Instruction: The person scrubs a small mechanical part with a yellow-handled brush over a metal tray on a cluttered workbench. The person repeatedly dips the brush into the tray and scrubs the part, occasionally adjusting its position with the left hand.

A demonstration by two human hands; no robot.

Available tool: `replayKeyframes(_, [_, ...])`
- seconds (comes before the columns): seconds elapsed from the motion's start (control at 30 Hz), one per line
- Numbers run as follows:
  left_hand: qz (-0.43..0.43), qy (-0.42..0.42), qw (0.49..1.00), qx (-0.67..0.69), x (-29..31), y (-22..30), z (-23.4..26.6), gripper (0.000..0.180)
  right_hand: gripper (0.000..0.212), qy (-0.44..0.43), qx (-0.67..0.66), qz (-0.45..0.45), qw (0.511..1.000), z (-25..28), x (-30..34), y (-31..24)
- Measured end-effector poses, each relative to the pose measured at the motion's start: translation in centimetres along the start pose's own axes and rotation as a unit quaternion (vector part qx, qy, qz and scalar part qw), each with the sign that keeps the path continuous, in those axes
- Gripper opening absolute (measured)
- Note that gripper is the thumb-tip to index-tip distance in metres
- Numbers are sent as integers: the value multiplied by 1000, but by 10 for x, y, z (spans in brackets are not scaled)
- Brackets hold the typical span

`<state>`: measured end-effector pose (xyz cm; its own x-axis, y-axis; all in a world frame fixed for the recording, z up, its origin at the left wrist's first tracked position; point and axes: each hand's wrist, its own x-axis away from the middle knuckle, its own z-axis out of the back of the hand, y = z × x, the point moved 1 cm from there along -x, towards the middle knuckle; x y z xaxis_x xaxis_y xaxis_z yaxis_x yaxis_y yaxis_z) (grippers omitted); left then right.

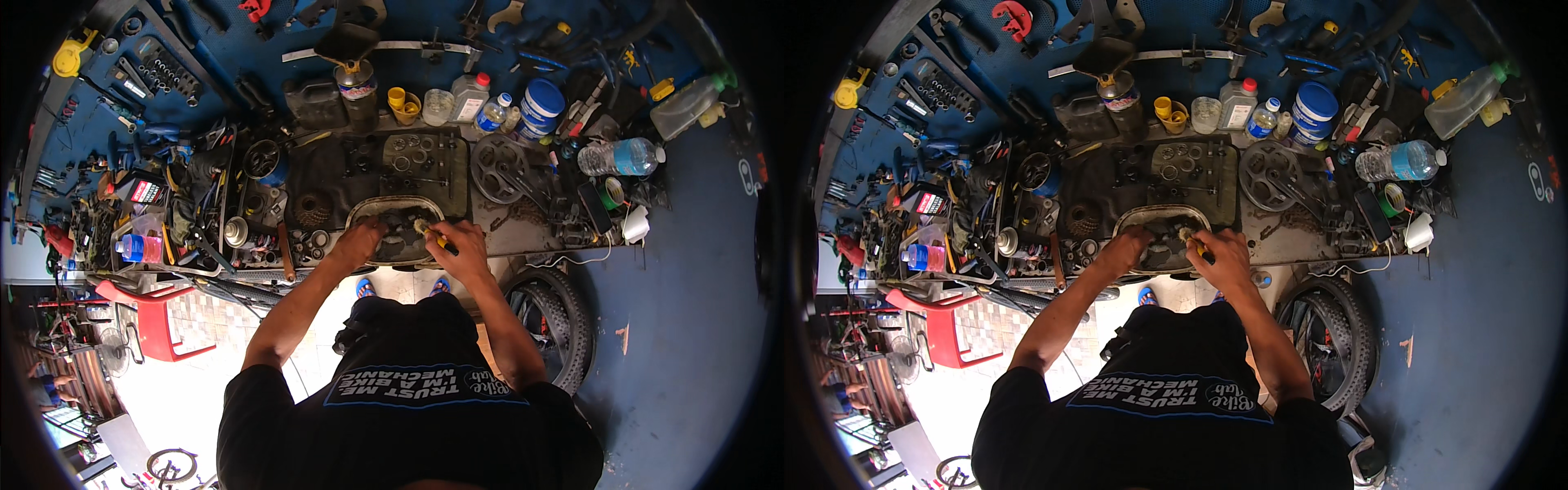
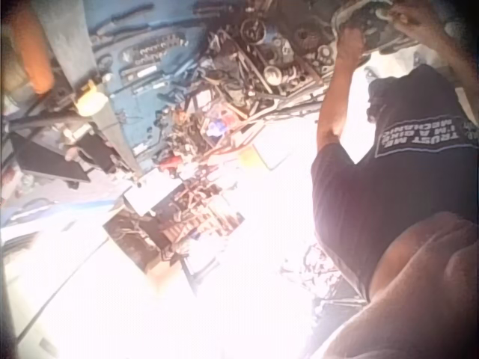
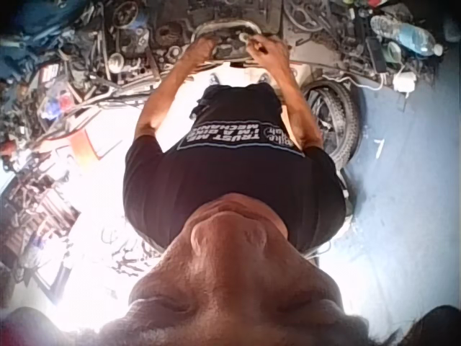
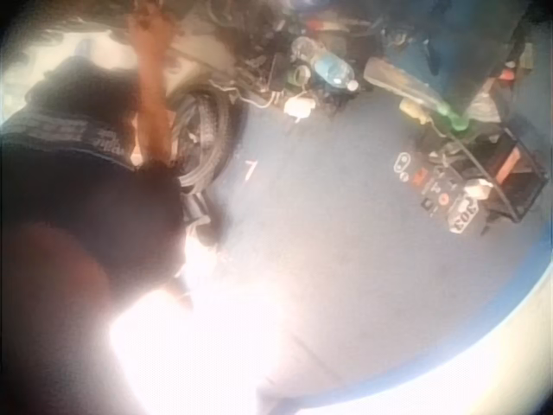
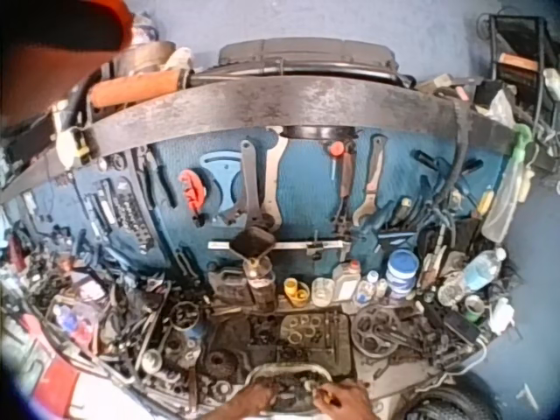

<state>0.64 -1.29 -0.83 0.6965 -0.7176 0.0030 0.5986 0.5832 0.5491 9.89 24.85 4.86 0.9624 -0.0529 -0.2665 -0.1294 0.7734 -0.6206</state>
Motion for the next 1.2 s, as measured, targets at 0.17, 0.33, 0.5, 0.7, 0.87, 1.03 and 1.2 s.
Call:
replayKeyframes(0.17, [33, 30, 999, 12, -7, -9, -3, 27, 20, -36, 5, -3, 999, 1, -4, -7])
replayKeyframes(0.33, [152, 89, 957, 229, -15, -10, 7, 29, 20, -46, 26, -5, 999, 2, -7, -2])
replayKeyframes(0.5, [190, 118, 870, 440, -18, -8, 4, 27, 22, -51, 66, -2, 996, -2, -9, 8])
replayKeyframes(0.7, [181, 163, 872, 424, -18, -8, -8, 26, 22, -12, -204, -61, 977, -3, -25, -25])
replayKeyframes(0.87, [161, 204, 929, 263, -23, 27, 18, 32, 25, -7, -174, -42, 984, -10, -23, -12])
replayKeyframes(1.03, [118, 230, 953, 158, -24, 31, 21, 40, 26, -1, -225, 13, 974, -8, -25, -24])
replayKeyframes(1.2, [141, 232, 941, 201, -21, 29, 18, 42, 27, 0, -172, 38, 984, -7, -27, -16])
